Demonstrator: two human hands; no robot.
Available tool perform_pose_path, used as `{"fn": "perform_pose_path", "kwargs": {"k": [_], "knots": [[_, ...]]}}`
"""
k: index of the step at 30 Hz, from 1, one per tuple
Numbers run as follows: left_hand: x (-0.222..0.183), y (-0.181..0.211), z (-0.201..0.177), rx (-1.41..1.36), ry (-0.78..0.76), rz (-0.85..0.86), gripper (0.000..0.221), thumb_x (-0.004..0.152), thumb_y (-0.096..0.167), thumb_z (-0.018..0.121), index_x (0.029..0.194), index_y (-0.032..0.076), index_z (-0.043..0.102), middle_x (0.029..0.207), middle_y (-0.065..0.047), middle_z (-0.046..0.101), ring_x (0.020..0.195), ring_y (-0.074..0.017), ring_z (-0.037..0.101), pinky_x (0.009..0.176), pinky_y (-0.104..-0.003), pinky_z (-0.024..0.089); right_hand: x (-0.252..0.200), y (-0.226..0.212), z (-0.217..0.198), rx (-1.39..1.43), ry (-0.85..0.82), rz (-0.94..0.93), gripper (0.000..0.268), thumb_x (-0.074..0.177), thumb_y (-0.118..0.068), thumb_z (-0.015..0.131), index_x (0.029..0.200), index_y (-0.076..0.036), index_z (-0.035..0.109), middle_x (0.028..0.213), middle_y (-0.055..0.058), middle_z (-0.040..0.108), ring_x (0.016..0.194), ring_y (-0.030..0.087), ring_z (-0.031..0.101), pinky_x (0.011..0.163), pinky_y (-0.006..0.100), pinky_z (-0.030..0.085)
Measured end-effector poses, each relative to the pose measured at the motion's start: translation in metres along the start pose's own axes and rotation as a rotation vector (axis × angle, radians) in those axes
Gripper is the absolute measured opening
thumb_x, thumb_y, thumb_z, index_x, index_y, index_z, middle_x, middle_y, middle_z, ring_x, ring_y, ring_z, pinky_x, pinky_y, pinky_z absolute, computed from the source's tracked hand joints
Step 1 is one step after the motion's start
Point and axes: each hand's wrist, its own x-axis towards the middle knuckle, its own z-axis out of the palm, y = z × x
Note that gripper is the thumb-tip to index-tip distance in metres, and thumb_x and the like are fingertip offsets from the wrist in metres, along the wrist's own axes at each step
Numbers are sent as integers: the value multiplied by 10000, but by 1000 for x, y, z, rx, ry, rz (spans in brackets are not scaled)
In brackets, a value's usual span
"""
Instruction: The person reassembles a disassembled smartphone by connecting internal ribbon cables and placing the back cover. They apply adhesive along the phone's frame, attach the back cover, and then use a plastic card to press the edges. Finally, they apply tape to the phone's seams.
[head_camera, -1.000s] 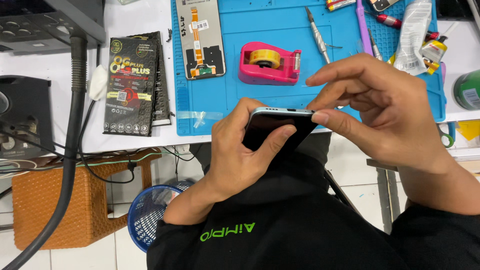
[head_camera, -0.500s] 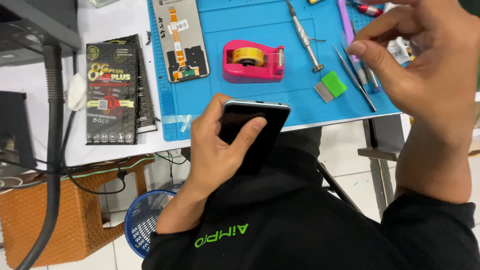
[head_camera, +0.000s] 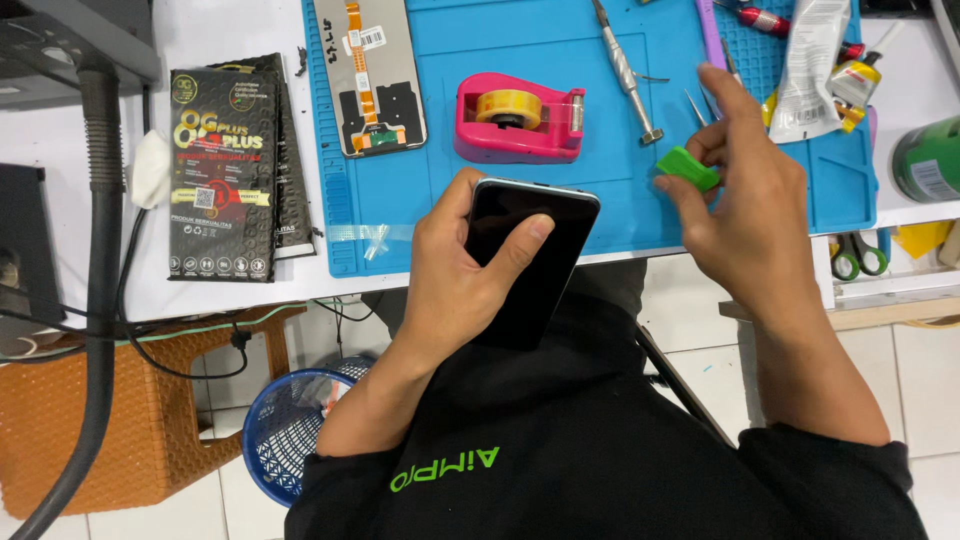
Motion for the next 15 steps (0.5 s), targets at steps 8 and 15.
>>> {"fn": "perform_pose_path", "kwargs": {"k": [8, 15], "knots": [[0, -18, 7, 127, 28, -92, 301, 962, 355, 670, 906, 131, 478, 769, 57, 505, 718, -78, 453, 627, -263, 417, -19, -22, 13, 252, 268, -345, 636, 1034, 130, 829, 1518, 85, 418, 1051, 238, 757, 1031, 325, 779, 1153, 412, 544], [1, -16, 10, 191, 43, -97, 319, 960, 397, 647, 927, 121, 491, 740, 42, 529, 653, -78, 457, 548, -262, 400, -17, -20, 28, 55, 295, -543, 515, 1071, 154, 806, 1464, 52, 489, 1065, 223, 789, 958, 352, 783, 864, 388, 597]]}}
